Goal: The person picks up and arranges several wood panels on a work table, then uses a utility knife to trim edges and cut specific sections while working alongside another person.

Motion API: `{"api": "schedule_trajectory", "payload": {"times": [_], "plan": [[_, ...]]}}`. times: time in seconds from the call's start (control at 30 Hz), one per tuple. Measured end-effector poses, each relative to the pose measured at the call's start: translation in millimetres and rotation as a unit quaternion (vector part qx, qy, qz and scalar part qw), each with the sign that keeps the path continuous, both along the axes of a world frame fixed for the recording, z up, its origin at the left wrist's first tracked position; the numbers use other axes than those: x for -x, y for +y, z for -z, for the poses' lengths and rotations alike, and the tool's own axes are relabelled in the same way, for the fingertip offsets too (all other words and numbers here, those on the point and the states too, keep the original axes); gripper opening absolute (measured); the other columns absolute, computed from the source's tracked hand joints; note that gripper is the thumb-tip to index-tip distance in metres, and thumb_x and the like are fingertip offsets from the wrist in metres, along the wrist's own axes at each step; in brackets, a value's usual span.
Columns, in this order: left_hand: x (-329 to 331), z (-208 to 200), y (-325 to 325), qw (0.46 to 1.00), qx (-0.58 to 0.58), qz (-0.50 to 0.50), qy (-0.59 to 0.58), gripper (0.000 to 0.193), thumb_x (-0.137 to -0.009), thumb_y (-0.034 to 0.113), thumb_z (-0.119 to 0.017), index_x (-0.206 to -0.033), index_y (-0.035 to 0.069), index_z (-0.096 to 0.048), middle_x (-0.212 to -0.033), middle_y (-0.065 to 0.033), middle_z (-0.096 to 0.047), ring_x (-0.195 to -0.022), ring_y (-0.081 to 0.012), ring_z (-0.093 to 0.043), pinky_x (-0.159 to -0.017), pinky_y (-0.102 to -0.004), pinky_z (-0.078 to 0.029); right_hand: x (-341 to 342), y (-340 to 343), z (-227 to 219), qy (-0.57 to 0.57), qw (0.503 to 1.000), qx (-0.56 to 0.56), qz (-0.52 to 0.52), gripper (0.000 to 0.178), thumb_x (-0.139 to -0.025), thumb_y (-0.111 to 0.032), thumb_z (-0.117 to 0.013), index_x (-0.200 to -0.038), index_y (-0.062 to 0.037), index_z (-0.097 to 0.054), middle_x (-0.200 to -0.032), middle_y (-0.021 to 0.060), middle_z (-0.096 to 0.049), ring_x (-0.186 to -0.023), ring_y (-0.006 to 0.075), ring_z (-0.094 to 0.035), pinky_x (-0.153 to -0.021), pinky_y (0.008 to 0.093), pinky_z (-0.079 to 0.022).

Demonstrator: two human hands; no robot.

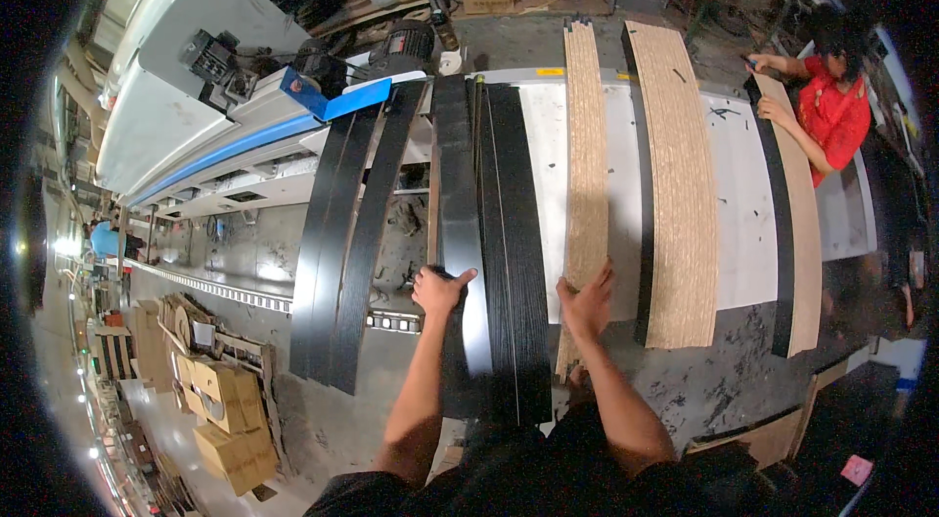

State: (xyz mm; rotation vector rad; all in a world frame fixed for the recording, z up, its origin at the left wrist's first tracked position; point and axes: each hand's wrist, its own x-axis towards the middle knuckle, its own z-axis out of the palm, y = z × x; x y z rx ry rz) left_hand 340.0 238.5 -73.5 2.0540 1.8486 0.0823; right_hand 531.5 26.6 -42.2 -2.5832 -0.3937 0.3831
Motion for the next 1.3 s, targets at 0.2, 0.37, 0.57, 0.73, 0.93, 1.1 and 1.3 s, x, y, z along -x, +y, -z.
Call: {"api": "schedule_trajectory", "payload": {"times": [0.2, 0.37, 0.57, 0.73, 0.93, 1.1, 1.3], "plan": [[-2, -5, 12, 0.997, 0.075, -0.002, -0.003, 0.119, -0.058, 0.076, -0.089, -0.134, -0.01, -0.057, -0.135, -0.0323, -0.06, -0.132, -0.046, -0.055, -0.113, -0.057, -0.038, -1, -4, 5, -0.022, 1.0, -0.008, -0.016, 0.109, -0.085, -0.042, -0.082, -0.162, 0.0029, -0.018, -0.155, 0.0307, -0.041, -0.129, 0.049, -0.057, -0.103, 0.0558, -0.052], [-25, -8, -5, 0.998, 0.053, 0.015, 0.036, 0.103, -0.068, 0.074, -0.085, -0.129, -0.006, -0.063, -0.137, -0.031, -0.059, -0.132, -0.0458, -0.056, -0.114, -0.0528, -0.04, -4, -3, 1, -0.019, 1.0, -0.018, -0.006, 0.107, -0.083, -0.043, -0.082, -0.16, 0.0044, -0.024, -0.153, 0.031, -0.043, -0.128, 0.0486, -0.059, -0.103, 0.0562, -0.052], [-52, -7, -24, 0.997, 0.059, 0.016, 0.049, 0.096, -0.068, 0.067, -0.087, -0.128, -0.004, -0.064, -0.133, -0.0284, -0.064, -0.129, -0.043, -0.058, -0.112, -0.0519, -0.042, -5, -5, 0, -0.036, 0.999, -0.016, -0.008, 0.104, -0.082, -0.044, -0.082, -0.158, 0.0052, -0.03, -0.151, 0.0309, -0.047, -0.124, 0.048, -0.061, -0.099, 0.0559, -0.053], [-68, 8, -47, 0.995, 0.103, 0.003, -0.003, 0.101, -0.066, 0.069, -0.087, -0.132, -0.002, -0.06, -0.138, -0.0282, -0.063, -0.135, -0.0414, -0.056, -0.114, -0.0594, -0.035, -2, -7, 0, -0.037, 0.999, -0.012, -0.004, 0.108, -0.081, -0.045, -0.084, -0.158, 0.0038, -0.028, -0.15, 0.0293, -0.048, -0.124, 0.0468, -0.062, -0.1, 0.0528, -0.054], [-86, 10, -65, 0.994, 0.107, 0.008, -0.005, 0.109, -0.067, 0.072, -0.085, -0.134, -0.009, -0.057, -0.137, -0.0339, -0.059, -0.132, -0.0455, -0.056, -0.114, -0.0565, -0.038, -2, -3, -17, -0.004, 1.0, 0.003, 0.008, 0.109, -0.08, -0.045, -0.085, -0.159, 0.0031, -0.028, -0.151, 0.0287, -0.049, -0.125, 0.0472, -0.062, -0.1, 0.053, -0.055], [-100, 12, -74, 0.999, 0.038, 0.007, -0.013, 0.109, -0.069, 0.071, -0.086, -0.132, -0.012, -0.056, -0.133, -0.0315, -0.063, -0.126, -0.0462, -0.061, -0.111, -0.0511, -0.045, -4, -6, -1, -0.031, 0.999, -0.02, -0.006, 0.111, -0.08, -0.044, -0.086, -0.16, 0.0029, -0.025, -0.151, 0.0287, -0.048, -0.125, 0.0481, -0.062, -0.101, 0.0541, -0.054], [-83, 6, -38, 0.97, 0.228, 0.022, -0.078, 0.098, -0.064, 0.064, -0.091, -0.12, -0.012, -0.065, -0.119, -0.0309, -0.071, -0.114, -0.0422, -0.07, -0.099, -0.0522, -0.054, -6, -10, -3, -0.01, 1.0, -0.025, 0.004, 0.106, -0.084, -0.042, -0.082, -0.16, 0.0029, -0.024, -0.152, 0.0287, -0.047, -0.127, 0.0484, -0.06, -0.105, 0.0531, -0.053]]}}
